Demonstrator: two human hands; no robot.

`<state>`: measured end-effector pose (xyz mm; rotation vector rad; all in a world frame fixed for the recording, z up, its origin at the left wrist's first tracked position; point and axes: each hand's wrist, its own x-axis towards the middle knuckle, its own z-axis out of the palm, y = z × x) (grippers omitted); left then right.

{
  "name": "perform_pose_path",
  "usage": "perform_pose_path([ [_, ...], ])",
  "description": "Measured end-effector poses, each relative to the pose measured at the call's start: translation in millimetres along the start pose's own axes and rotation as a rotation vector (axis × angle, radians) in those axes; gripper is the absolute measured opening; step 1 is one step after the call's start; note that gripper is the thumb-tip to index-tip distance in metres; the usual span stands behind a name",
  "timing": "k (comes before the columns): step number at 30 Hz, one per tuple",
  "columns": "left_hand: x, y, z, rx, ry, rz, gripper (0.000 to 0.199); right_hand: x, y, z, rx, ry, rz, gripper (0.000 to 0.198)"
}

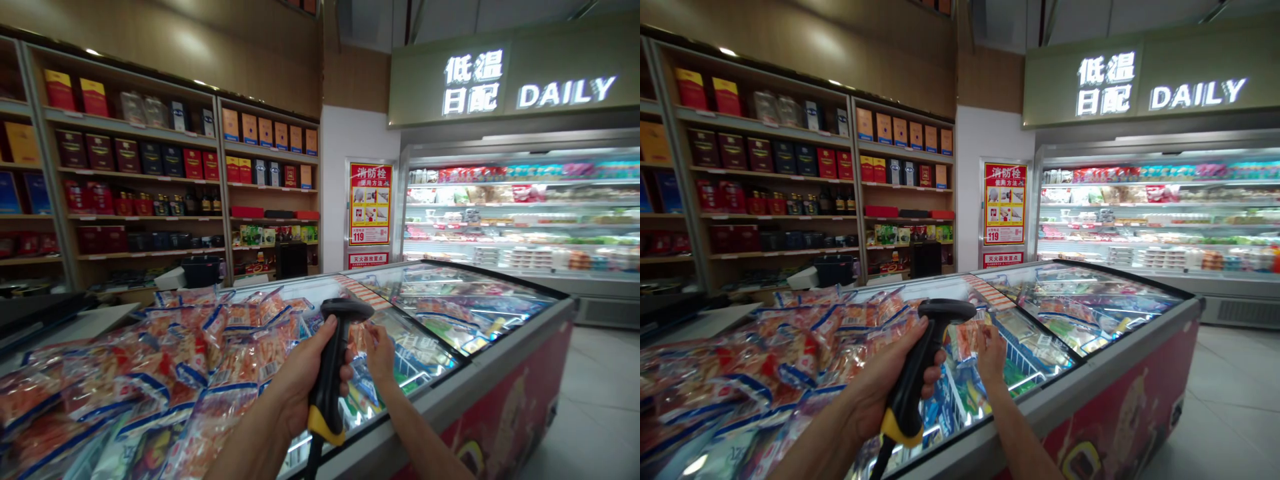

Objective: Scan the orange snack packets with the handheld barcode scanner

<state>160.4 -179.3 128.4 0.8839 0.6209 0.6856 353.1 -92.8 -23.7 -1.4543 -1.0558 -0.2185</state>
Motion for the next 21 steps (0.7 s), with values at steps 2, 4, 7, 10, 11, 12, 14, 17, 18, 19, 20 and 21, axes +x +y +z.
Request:
perform_pose_path([
  [2, -1, 3, 2, 0.003, -0.002, -0.026, 0.030, 0, -1, 0, -0.009, 0.001, 0.003, 0.026],
  [4, -2, 5, 5, 0.013, 0.004, -0.042, 0.030, 0, -1, 0, -0.008, 0.007, 0.003, 0.026],
  [7, -2, 6, 10, 0.038, 0.013, -0.046, 0.031, 0, -1, 0, 0.018, 0.019, -0.001, 0.026],
  [10, -1, 4, 12, 0.046, 0.009, -0.028, 0.031, 0, -2, 0, 0.032, 0.029, -0.005, 0.025],
  [11, -1, 3, 11, 0.045, 0.007, -0.025, 0.030, 0, -2, 0, 0.034, 0.029, -0.010, 0.025],
  [12, -1, 2, 10, 0.040, 0.004, -0.021, 0.030, 0, -2, 0, 0.034, 0.032, -0.013, 0.025],
  [14, -1, 0, 8, 0.026, -0.010, -0.021, 0.030, 0, -1, 0, 0.037, 0.036, -0.023, 0.024],
  [17, -2, -1, 5, -0.008, -0.040, -0.034, 0.031, 1, 1, 0, 0.016, 0.061, -0.045, 0.026],
  [18, -3, -1, 5, -0.019, -0.045, -0.040, 0.031, 1, 2, -1, 0.008, 0.068, -0.056, 0.026],
  [19, -5, -1, 5, -0.029, -0.047, -0.042, 0.030, 2, 3, -1, -0.004, 0.077, -0.066, 0.027],
  [20, -7, 0, 5, -0.038, -0.043, -0.039, 0.030, 2, 4, -1, -0.018, 0.088, -0.076, 0.027],
  [21, -9, 0, 5, -0.044, -0.039, -0.034, 0.029, 3, 4, -1, -0.033, 0.098, -0.084, 0.027],
])
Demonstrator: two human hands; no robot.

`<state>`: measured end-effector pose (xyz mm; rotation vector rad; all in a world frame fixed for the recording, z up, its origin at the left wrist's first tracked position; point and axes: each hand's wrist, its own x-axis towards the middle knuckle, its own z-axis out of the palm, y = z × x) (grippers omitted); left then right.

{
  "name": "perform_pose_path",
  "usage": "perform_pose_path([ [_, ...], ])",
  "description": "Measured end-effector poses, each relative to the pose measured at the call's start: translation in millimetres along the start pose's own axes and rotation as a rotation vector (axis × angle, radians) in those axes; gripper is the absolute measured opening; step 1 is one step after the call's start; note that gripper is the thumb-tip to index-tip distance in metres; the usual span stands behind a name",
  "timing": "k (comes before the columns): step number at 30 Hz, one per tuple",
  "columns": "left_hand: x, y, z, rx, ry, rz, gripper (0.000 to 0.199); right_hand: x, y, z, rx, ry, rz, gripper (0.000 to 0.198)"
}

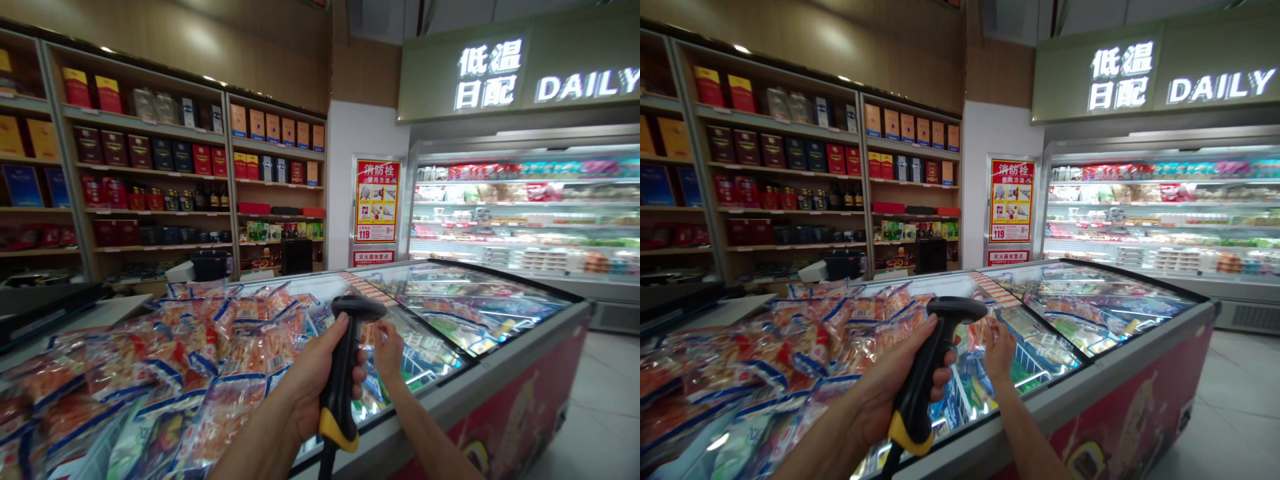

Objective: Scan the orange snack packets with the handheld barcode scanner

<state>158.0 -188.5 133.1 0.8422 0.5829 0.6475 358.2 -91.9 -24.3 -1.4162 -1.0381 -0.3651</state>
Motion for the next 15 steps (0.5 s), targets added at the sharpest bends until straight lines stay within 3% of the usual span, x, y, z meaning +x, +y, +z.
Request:
perform_pose_path([
  [7, -29, 0, 5, -0.059, -0.011, 0.005, 0.028, 1, -1, -2, -0.086, 0.033, -0.003, 0.027],
  [15, -50, -5, 16, 0.027, 0.020, 0.040, 0.032, 0, 2, -3, -0.155, 0.018, -0.009, 0.028],
])
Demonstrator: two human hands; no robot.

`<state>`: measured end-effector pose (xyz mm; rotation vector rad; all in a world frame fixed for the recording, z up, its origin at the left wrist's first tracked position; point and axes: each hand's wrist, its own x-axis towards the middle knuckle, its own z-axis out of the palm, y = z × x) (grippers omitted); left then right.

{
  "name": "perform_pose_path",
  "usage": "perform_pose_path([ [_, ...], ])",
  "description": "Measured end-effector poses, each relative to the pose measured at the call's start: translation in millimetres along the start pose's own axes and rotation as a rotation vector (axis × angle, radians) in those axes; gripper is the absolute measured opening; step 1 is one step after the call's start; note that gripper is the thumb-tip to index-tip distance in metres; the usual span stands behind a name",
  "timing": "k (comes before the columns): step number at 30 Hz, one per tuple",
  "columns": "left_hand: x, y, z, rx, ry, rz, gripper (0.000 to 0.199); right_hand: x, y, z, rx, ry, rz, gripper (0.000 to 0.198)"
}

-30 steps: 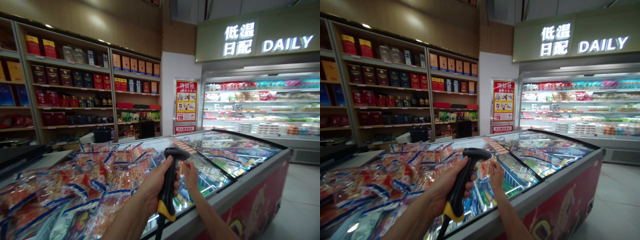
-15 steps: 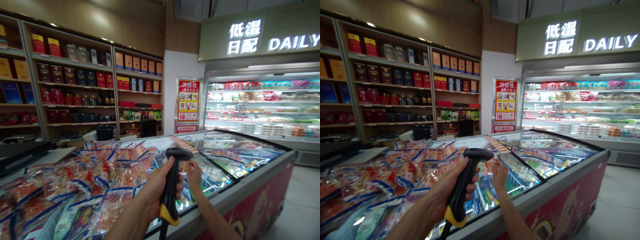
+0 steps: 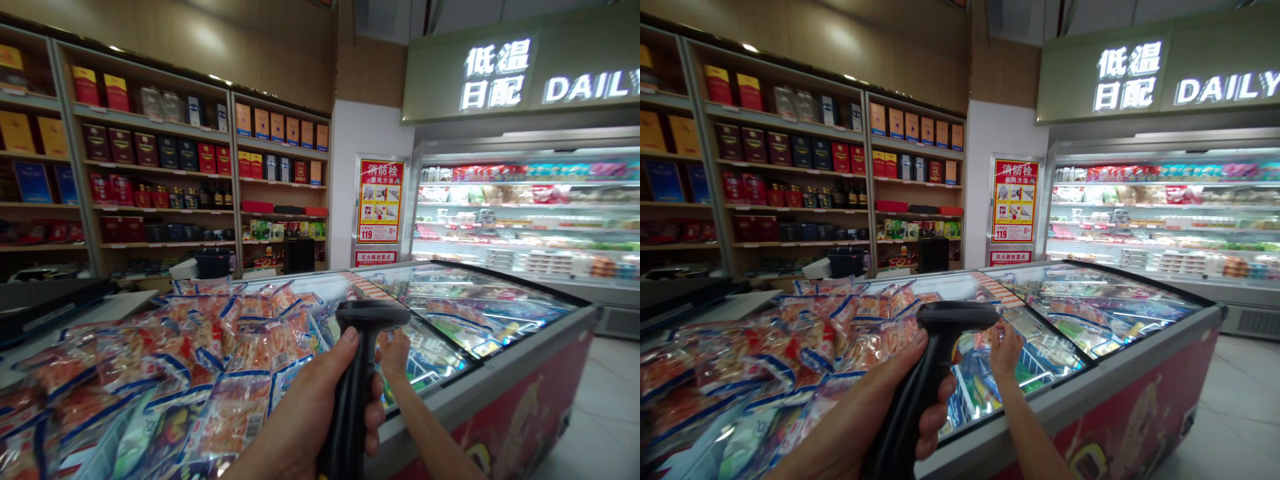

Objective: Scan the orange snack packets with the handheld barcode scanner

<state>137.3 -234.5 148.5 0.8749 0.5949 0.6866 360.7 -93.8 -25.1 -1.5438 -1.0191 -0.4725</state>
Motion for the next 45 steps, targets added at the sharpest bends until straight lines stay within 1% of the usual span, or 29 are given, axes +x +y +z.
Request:
perform_pose_path([
  [6, 0, -2, 0, 0.003, 0.031, -0.005, 0.033, 0, -4, -2, -0.001, 0.009, 0.001, 0.029],
  [9, 2, -2, -1, 0.008, 0.031, 0.006, 0.034, 0, -5, -2, 0.003, 0.011, -0.006, 0.029],
  [12, 4, -2, -1, 0.004, 0.029, -0.013, 0.036, 0, -5, -2, -0.001, 0.015, 0.000, 0.029],
  [17, 10, -4, -4, -0.021, 0.043, -0.010, 0.033, 1, -4, -2, 0.024, 0.002, 0.006, 0.029],
  [21, 16, -2, -16, -0.004, 0.080, 0.058, 0.030, -1, -4, 0, 0.124, -0.017, 0.072, 0.028],
  [23, 19, 0, -29, 0.000, 0.144, 0.129, 0.028, -2, -5, 3, 0.181, -0.053, 0.119, 0.029],
  [26, 22, 6, -52, -0.004, 0.274, 0.221, 0.027, -1, -13, 14, 0.208, -0.130, 0.149, 0.029],
  [29, 21, 9, -72, -0.009, 0.315, 0.244, 0.028, 2, -29, 34, 0.205, -0.176, 0.146, 0.028],
  [32, 17, 10, -83, -0.007, 0.351, 0.273, 0.029, 3, -47, 64, 0.168, -0.210, 0.133, 0.027],
  [35, 15, 10, -87, -0.012, 0.394, 0.291, 0.029, -2, -61, 92, 0.141, -0.331, 0.085, 0.031],
  [38, 18, 9, -87, 0.016, 0.411, 0.255, 0.031, -9, -68, 110, 0.160, -0.477, -0.023, 0.036],
  [41, 26, 5, -84, 0.019, 0.414, 0.246, 0.031, -12, -73, 114, 0.157, -0.559, -0.054, 0.037],
  [45, 45, -3, -74, -0.007, 0.378, 0.266, 0.028, -7, -77, 108, 0.150, -0.632, -0.089, 0.034],
])
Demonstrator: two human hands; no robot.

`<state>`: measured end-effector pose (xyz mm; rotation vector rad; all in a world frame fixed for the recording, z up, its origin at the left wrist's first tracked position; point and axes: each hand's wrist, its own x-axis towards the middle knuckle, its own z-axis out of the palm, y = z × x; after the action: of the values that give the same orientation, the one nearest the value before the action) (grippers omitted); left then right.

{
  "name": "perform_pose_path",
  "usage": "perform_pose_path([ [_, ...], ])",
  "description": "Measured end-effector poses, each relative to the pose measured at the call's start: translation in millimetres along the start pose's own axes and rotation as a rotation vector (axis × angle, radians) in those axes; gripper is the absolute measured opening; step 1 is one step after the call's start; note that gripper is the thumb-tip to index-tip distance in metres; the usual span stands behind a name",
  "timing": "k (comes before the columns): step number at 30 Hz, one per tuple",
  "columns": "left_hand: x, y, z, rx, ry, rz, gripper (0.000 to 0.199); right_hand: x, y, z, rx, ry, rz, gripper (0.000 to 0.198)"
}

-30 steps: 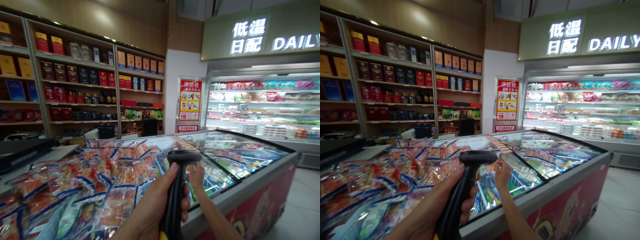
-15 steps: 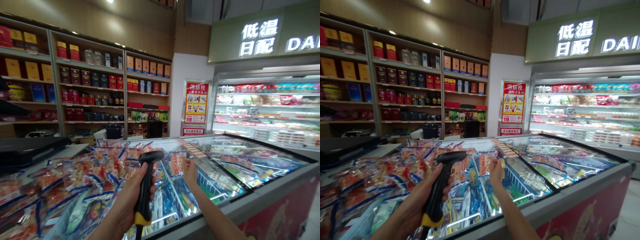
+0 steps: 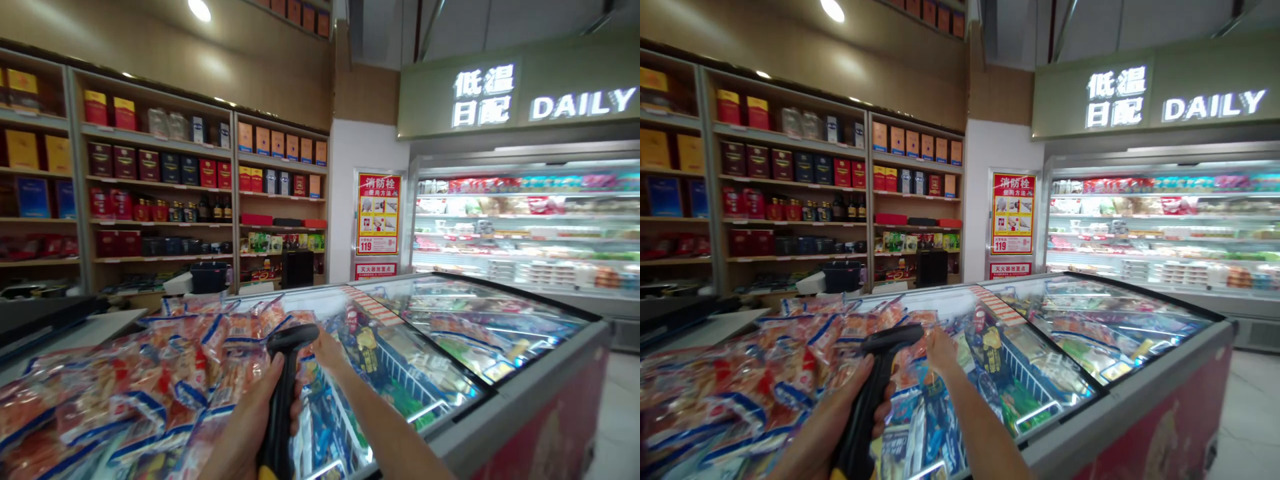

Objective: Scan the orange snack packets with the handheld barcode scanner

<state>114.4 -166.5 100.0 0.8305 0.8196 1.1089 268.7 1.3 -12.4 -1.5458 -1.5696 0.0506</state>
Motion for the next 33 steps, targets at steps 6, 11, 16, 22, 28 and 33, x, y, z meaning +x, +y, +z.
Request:
perform_pose_path([
  [6, 23, -17, 20, 0.028, -0.033, -0.073, 0.027, 11, 45, -52, -0.140, 0.107, 0.033, 0.039],
  [11, 38, -29, 38, 0.071, -0.062, -0.123, 0.029, 13, 138, -147, -0.448, 0.346, 0.186, 0.038],
  [16, 51, -38, 52, 0.094, -0.052, -0.121, 0.030, 6, 218, -230, -0.628, 0.544, 0.647, 0.055],
  [22, 67, -43, 60, 0.145, -0.012, -0.179, 0.036, 7, 272, -253, -0.504, 0.443, 0.884, 0.054],
  [28, 77, -51, 57, 0.156, 0.020, -0.173, 0.036, 3, 307, -258, -0.648, 0.292, 0.598, 0.021],
  [33, 77, -56, 47, 0.140, -0.047, -0.230, 0.040, -6, 305, -266, -0.514, 0.295, 0.788, 0.028],
])
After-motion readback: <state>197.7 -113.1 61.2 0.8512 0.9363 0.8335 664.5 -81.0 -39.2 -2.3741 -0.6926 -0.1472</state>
